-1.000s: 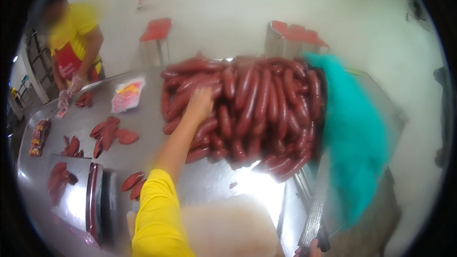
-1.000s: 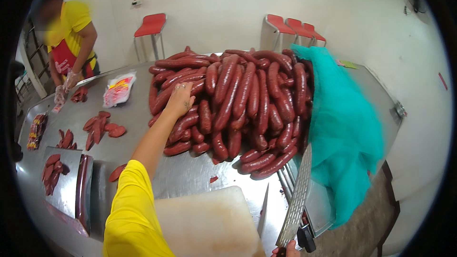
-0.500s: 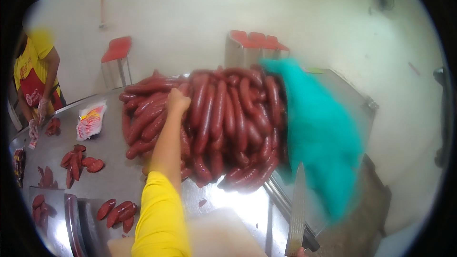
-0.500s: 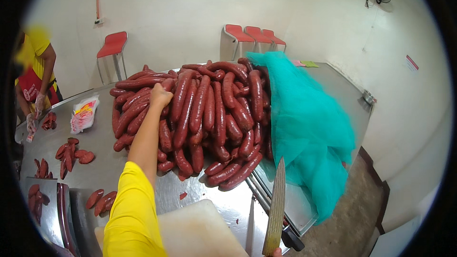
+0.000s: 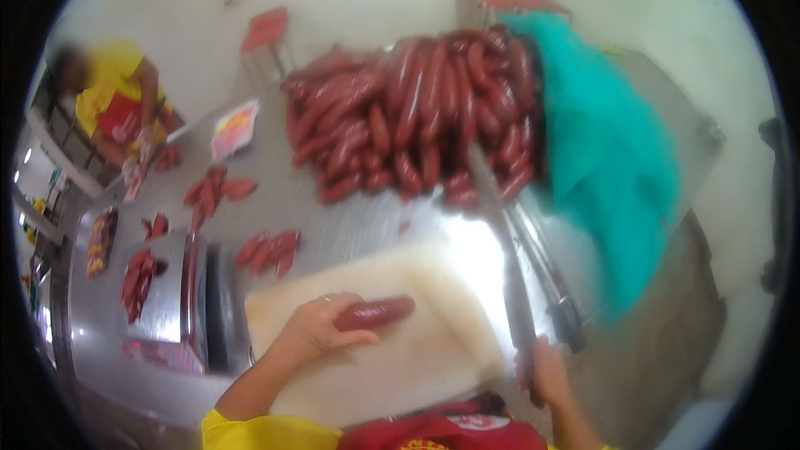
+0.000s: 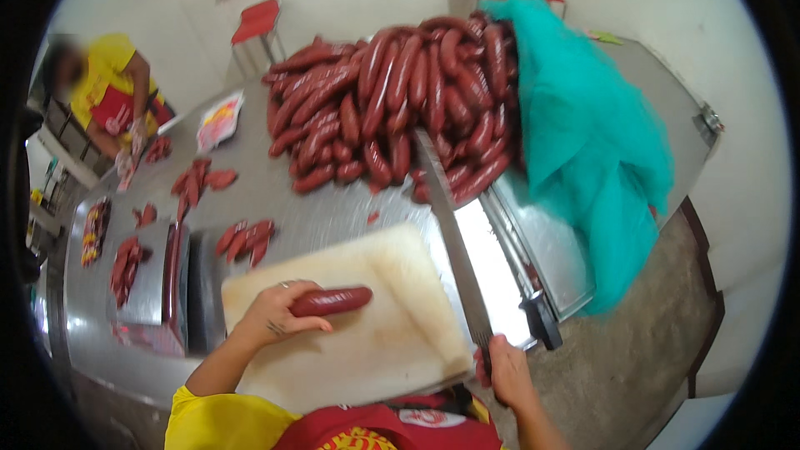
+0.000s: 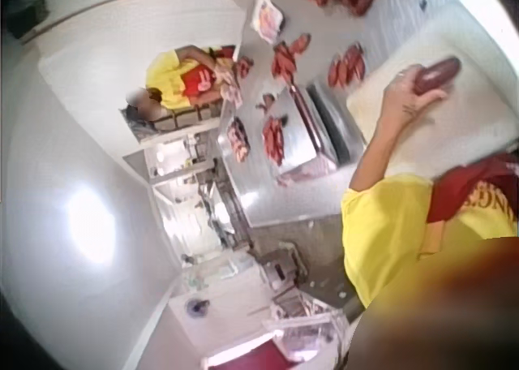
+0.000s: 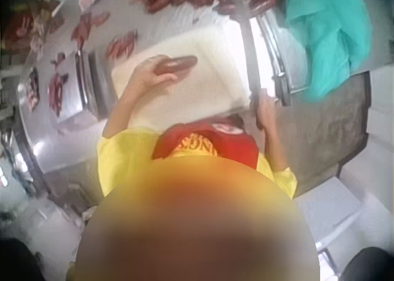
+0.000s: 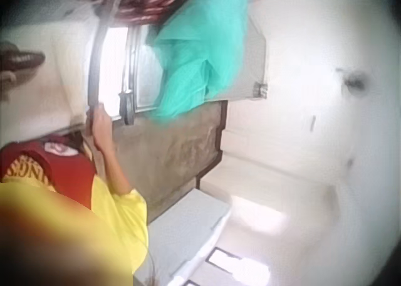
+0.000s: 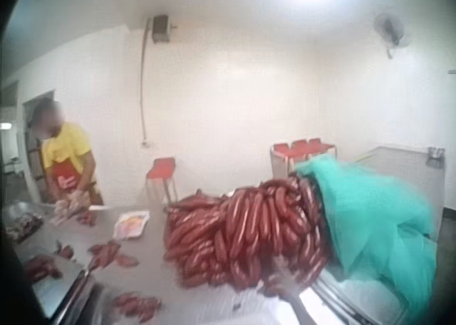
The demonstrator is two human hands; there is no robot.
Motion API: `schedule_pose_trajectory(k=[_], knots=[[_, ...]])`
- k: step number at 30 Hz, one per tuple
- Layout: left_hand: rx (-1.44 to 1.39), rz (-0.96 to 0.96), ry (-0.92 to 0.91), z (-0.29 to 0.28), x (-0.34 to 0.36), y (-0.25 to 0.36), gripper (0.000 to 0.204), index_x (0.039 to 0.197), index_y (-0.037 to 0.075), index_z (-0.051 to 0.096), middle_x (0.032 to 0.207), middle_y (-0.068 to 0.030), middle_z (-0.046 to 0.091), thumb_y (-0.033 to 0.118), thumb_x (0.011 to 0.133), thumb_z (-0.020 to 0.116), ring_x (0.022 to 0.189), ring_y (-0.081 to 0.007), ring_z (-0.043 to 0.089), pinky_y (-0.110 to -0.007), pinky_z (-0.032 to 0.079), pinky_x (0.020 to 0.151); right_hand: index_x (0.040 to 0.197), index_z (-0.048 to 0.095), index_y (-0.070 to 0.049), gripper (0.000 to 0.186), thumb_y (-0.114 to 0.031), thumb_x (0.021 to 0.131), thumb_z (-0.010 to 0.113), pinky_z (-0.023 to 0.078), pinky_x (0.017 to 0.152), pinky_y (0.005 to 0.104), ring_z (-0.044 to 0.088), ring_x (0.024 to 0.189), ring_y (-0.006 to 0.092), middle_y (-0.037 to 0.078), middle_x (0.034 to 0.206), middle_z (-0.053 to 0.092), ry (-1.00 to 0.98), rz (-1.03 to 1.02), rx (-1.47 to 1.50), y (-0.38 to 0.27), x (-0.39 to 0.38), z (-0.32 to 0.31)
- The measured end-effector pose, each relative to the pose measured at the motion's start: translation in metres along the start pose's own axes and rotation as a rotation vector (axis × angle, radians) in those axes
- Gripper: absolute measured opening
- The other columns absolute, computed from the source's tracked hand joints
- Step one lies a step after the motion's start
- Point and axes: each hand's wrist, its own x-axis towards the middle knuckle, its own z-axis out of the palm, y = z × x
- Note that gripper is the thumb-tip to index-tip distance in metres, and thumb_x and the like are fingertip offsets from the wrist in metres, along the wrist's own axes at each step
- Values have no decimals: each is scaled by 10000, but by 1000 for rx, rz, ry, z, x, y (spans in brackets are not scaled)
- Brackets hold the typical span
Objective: The person cuts raw meat into smaller pieces using a knife on a cutting board. They repeatedly pick up pieces of meat, slice them, and place the cut pieces onto a digital scale. Another person in the background handles similar meat and packaging.
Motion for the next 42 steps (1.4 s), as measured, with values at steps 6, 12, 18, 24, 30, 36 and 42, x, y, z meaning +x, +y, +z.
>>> schedule_pose_trajectory(k=[6, 12, 18, 24, 30, 36, 42], knots=[[435, -35, 143, 77, -87, 29, 443, 958, 129, 663, 875, -52, 590, 478, 698, 746, 869, -265, 571, -418, 406, 831, 925, 625, 27, 662, -543, 997, 295, 475, 598, 375, 616, 605, 269, 160, 614, 589, -408, -235, -672, -14, 24, -3], [435, 39, 578, 115, -89, 34, 245, 872, 156, 635, 953, -30, 552, 248, 712, 796, 957, -244, 492, -399, 357, 841, 906, 626, 4, 660, -572, 983, 314, 495, 689, 474, 632, 722, 428, 233, 692, 631, -486, -319, -1159, -40, 18, -5], [435, 105, 624, 120, -77, 22, 211, 817, 152, 610, 880, -12, 574, 170, 647, 734, 861, -212, 527, -372, 370, 786, 861, 596, -13, 609, -554, 980, 344, 497, 631, 491, 632, 649, 414, 206, 645, 618, -532, -359, -1338, -87, -4, -50], [437, 18, 660, 129, -76, 24, 195, 780, 157, 589, 845, -17, 556, 182, 646, 729, 838, -223, 517, -367, 375, 779, 796, 625, -10, 648, -548, 987, 319, 508, 657, 494, 642, 668, 408, 236, 670, 627, -613, -549, -1387, -74, 29, -17], [446, -6, 690, 131, -74, 25, 194, 774, 161, 587, 841, -18, 548, 174, 641, 728, 846, -229, 508, -367, 376, 774, 860, 640, 11, 682, -553, 991, 280, 502, 711, 497, 628, 753, 449, 265, 765, 643, -679, -629, -1075, -24, 87, 96], [420, -6, 684, 128, -76, 24, 210, 782, 156, 593, 850, -18, 547, 179, 628, 733, 844, -234, 506, -367, 379, 768, 892, 631, 17, 623, -515, 997, 324, 505, 651, 505, 633, 708, 448, 272, 744, 636, -651, -377, -1334, -68, 23, -10], [410, -13, 681, 130, -76, 23, 218, 779, 156, 593, 859, -17, 554, 186, 621, 739, 843, -236, 505, -367, 383, 765, 804, 624, 19, 638, -512, 999, 328, 504, 636, 509, 627, 671, 458, 272, 676, 619, -670, -419, -1314, -61, 21, -15]])
